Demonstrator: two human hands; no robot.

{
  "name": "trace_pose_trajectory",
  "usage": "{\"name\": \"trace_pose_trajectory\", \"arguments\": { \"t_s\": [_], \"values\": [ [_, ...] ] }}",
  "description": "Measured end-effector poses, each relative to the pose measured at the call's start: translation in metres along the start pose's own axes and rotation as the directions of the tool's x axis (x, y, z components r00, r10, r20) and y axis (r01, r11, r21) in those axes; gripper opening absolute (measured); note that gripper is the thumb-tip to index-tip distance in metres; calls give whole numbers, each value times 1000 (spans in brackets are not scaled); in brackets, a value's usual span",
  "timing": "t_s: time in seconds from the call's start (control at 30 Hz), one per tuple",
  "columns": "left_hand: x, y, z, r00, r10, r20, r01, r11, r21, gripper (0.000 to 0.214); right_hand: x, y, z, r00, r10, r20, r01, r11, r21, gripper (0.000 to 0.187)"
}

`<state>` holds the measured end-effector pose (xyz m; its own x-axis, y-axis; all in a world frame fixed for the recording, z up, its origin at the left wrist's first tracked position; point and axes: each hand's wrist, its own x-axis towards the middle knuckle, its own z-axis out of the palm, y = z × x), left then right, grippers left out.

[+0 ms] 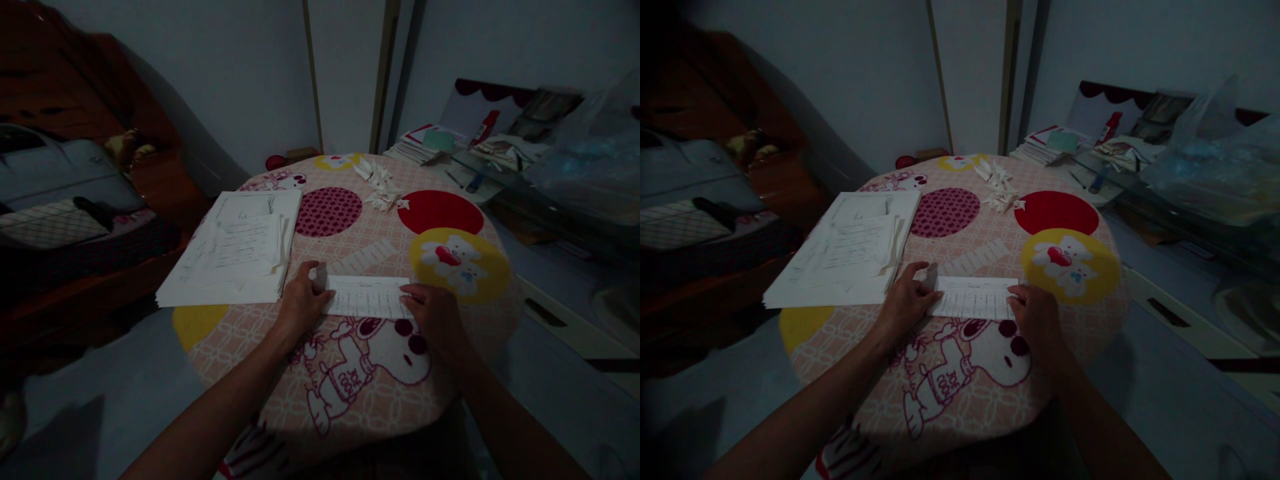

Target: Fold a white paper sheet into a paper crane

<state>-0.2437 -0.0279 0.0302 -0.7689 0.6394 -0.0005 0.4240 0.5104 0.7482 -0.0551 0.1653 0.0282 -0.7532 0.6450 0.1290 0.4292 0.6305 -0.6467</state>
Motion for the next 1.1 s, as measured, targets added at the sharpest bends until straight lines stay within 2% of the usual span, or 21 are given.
{"name": "trace_pose_trajectory", "arguments": {
  "t_s": [0.33,0.67,0.8,0.87,0.93,0.97,1.03,1.1],
  "values": [
    [0,1,0,1000,-14,14,14,1000,26,58,0,-4,0,999,33,9,-33,999,-31,26],
    [0,9,-3,1000,5,23,-8,993,119,53,3,-8,-2,994,95,58,-92,994,-60,26],
    [-2,7,-2,997,77,31,-82,980,182,49,4,-10,-2,994,93,59,-85,989,-119,26],
    [-2,5,0,982,188,14,-186,951,248,49,5,-13,-2,994,80,68,-65,977,-202,26],
    [-2,3,2,929,370,9,-355,885,301,52,4,-18,-4,994,70,88,-41,954,-296,26],
    [-1,2,3,880,473,43,-462,833,303,53,4,-21,-6,993,69,97,-32,938,-344,26],
    [3,3,2,746,630,216,-666,707,238,55,3,-25,-9,991,57,119,0,902,-432,26],
    [7,7,-1,603,679,419,-779,614,128,57,2,-24,-13,989,34,144,40,874,-484,27]
  ]
}}
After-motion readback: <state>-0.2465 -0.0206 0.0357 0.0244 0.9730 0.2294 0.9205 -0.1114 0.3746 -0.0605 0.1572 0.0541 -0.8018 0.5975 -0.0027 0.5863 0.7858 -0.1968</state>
